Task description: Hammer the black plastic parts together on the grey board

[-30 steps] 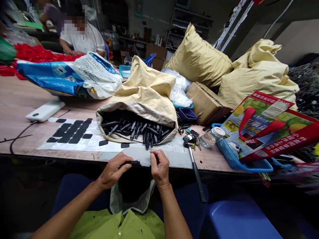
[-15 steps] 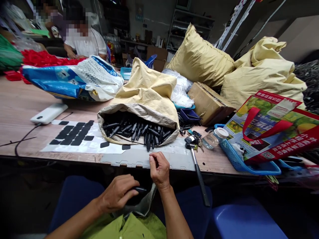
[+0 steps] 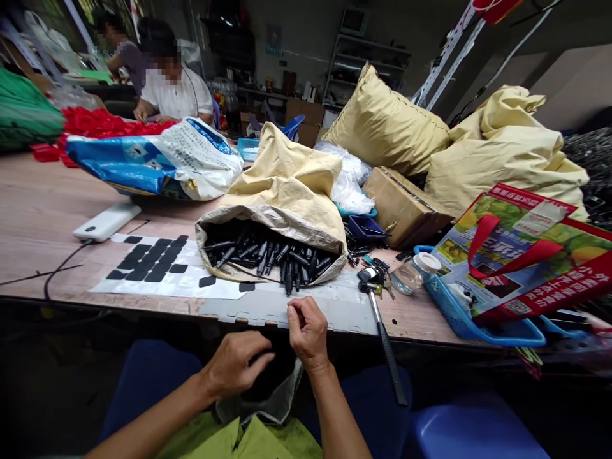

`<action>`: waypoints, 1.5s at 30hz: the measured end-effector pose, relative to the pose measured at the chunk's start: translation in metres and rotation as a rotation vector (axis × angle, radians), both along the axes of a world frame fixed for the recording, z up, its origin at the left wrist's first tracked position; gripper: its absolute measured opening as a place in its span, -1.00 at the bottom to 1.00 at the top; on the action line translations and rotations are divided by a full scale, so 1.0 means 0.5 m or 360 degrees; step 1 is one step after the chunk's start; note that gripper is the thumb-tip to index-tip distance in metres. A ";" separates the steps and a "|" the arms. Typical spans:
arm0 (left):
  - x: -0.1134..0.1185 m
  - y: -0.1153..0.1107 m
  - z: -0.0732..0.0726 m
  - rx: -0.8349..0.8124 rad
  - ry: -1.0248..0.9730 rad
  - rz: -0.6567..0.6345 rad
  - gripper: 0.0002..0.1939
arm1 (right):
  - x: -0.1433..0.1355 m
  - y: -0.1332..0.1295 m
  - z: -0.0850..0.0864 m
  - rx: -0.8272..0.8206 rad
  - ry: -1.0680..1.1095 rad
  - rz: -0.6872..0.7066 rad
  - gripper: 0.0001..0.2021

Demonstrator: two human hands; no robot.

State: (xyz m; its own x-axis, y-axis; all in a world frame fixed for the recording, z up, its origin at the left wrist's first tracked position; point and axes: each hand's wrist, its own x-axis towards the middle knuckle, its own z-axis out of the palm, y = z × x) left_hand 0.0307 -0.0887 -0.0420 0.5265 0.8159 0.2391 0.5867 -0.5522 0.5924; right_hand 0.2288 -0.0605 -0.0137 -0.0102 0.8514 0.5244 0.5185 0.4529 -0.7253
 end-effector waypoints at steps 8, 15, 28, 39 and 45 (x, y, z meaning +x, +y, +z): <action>-0.097 0.225 0.128 0.0471 0.0032 0.1345 -0.79 | -0.001 0.001 0.003 -0.0024 -0.0002 0.0033 -0.88; -0.147 0.270 0.154 -0.0195 0.0476 0.1335 -0.67 | 0.002 0.000 -0.005 -0.0023 -0.0005 0.0028 -0.88; -0.076 0.171 0.148 -0.0312 -0.0018 0.0513 -0.82 | 0.061 -0.013 0.031 -0.0057 0.0080 -0.0172 -0.85; -0.025 0.190 0.068 -0.0033 -0.0100 0.0105 -0.85 | 0.325 -0.049 0.023 -0.0802 -0.0791 -0.1302 -0.59; -0.031 0.189 0.071 -0.0034 -0.0060 -0.0006 -0.83 | 0.237 -0.096 0.068 -0.0459 0.0214 -0.1068 -0.51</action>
